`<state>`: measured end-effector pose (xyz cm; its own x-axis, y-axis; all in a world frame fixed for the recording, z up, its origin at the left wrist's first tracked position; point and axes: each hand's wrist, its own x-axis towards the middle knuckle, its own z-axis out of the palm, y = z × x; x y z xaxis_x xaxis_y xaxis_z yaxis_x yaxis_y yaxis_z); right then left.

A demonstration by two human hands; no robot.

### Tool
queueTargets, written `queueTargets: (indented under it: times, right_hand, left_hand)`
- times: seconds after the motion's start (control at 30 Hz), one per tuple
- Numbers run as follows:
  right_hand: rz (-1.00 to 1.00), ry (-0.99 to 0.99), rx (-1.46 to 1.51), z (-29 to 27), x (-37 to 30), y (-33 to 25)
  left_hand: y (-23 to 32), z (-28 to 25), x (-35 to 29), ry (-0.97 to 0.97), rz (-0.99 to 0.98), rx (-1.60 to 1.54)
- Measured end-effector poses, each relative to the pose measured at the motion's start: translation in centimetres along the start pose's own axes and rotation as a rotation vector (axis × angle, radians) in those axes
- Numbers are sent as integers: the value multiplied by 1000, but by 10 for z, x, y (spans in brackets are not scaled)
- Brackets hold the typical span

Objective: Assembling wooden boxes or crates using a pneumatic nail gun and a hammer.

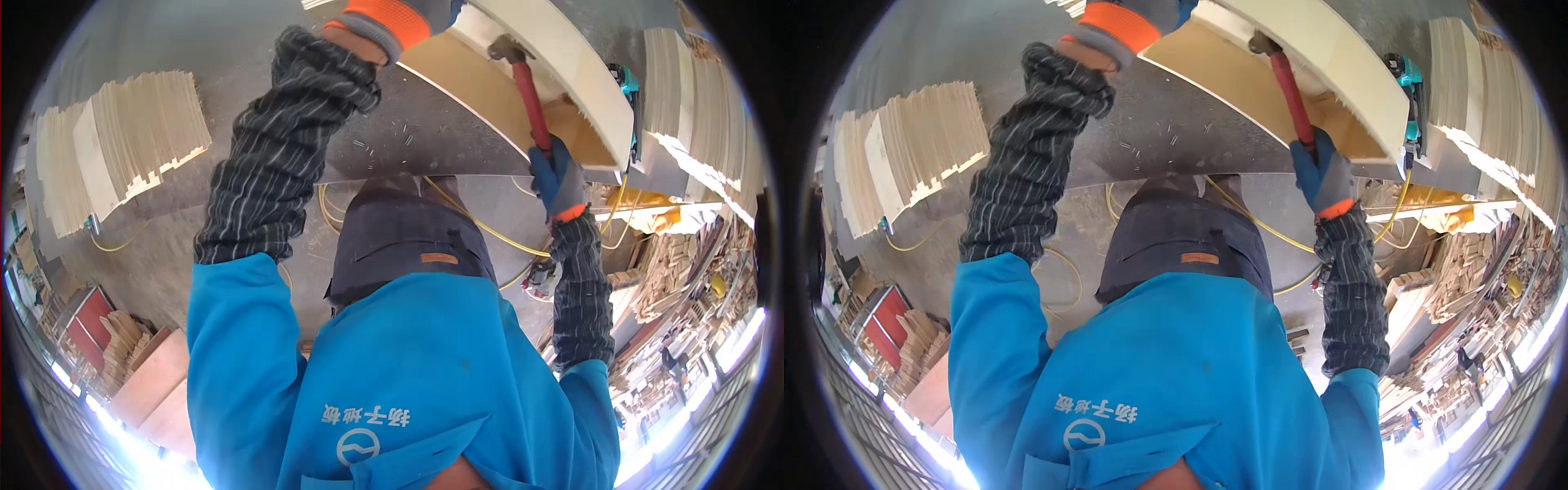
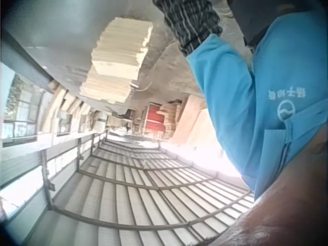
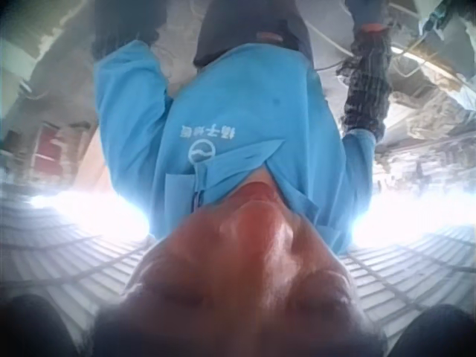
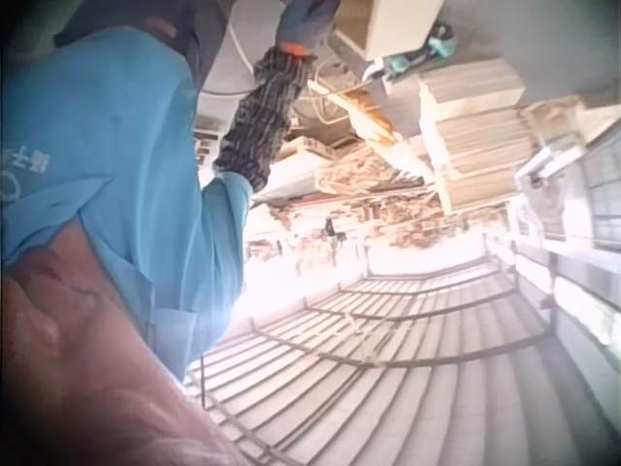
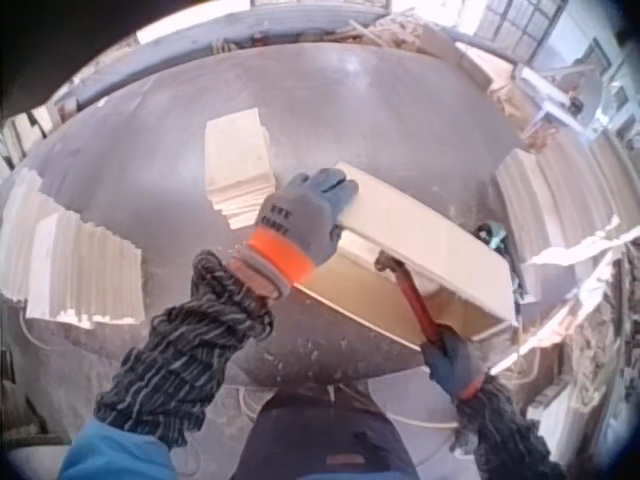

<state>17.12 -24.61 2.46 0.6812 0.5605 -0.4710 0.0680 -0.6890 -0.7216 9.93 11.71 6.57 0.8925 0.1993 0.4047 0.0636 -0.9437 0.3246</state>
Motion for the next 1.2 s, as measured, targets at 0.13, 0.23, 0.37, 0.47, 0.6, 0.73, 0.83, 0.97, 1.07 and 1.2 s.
queueTargets:
  times: [0.13, 0.23, 0.37, 0.47, 0.6, 0.73, 0.83, 0.97, 1.07, 1.2]
  right_hand:
    - [70, -46, 113, 23, 9, -5]
    - [108, -22, 116, 30, 16, 1]
    - [14, -31, 105, 46, 30, 11]
    - [9, 33, -108, 66, 39, 16]
    - [129, 26, -109, 70, 31, 25]
    - [-72, 197, -175, 90, 33, 25]
    - [11, 180, -160, 92, 34, 23]
    - [23, 196, -63, 99, 27, 16]
    - [17, 201, -187, 104, 26, 11]
    - [-68, 228, -174, 95, 28, 9]
  left_hand:
    - [0, 15, 8, 118, 20, 32]
    - [1, 17, -10, 167, 29, -11]
    - [3, 18, -25, 164, -29, -103]
    - [2, 19, -27, 177, -24, -120]
    - [2, 20, -30, 192, -31, -139]
    - [3, 24, -26, 197, -75, -155]
    - [-1, 27, -12, 173, -80, -92]
    - [-3, 27, -2, 123, -94, -108]
    - [-1, 24, -2, 96, -118, -119]
    - [-1, 20, -2, 68, -120, -132]
